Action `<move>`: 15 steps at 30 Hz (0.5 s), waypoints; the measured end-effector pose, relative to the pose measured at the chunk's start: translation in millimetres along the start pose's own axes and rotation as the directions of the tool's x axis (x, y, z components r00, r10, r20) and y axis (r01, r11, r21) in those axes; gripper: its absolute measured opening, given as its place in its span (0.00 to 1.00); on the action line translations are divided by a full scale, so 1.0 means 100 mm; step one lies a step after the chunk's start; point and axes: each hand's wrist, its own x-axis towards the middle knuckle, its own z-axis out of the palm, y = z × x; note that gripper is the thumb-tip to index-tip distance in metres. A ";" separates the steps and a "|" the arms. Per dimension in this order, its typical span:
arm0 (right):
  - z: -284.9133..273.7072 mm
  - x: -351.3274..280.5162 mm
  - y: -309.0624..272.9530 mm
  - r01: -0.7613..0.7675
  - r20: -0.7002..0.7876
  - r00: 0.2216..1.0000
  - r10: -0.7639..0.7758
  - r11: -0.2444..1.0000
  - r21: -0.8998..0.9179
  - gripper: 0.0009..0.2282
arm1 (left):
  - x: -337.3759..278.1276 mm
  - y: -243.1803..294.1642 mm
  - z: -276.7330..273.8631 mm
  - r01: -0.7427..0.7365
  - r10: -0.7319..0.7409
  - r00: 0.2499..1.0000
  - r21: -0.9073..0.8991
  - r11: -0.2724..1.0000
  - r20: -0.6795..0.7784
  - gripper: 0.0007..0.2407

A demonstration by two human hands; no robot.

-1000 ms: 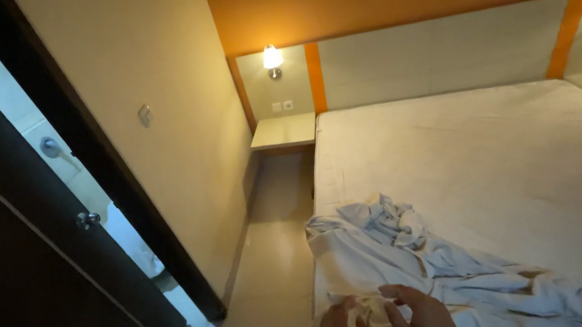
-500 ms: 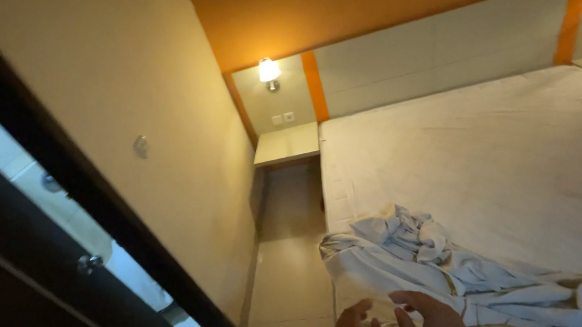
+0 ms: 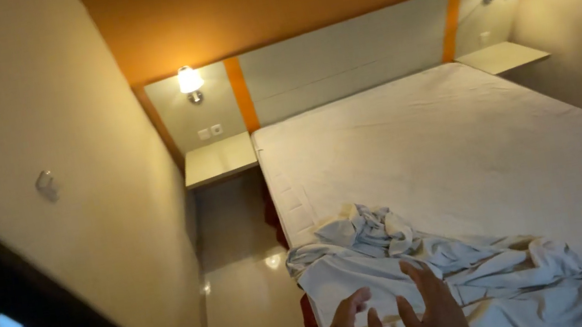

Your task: The person folds a white bed sheet on a bed in a bedroom. They gather the sheet from the mattress, smooth it out, and fold it into a neat pile using both hands.

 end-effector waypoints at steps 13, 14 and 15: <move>0.35 0.29 -0.78 -0.160 -0.034 0.986 0.161 0.987 0.019 0.28 | 0.61 -0.40 -0.67 0.034 -0.014 0.990 -0.143 0.989 0.138 0.17; 0.37 0.34 -0.75 -0.125 -0.068 0.990 0.125 0.992 0.003 0.28 | 0.70 -0.48 -0.64 0.017 0.011 0.985 -0.156 0.988 0.173 0.16; 0.38 0.40 -0.73 -0.126 -0.077 0.989 0.126 0.992 0.010 0.28 | 0.77 -0.46 -0.62 0.008 0.018 0.984 -0.150 0.989 0.175 0.16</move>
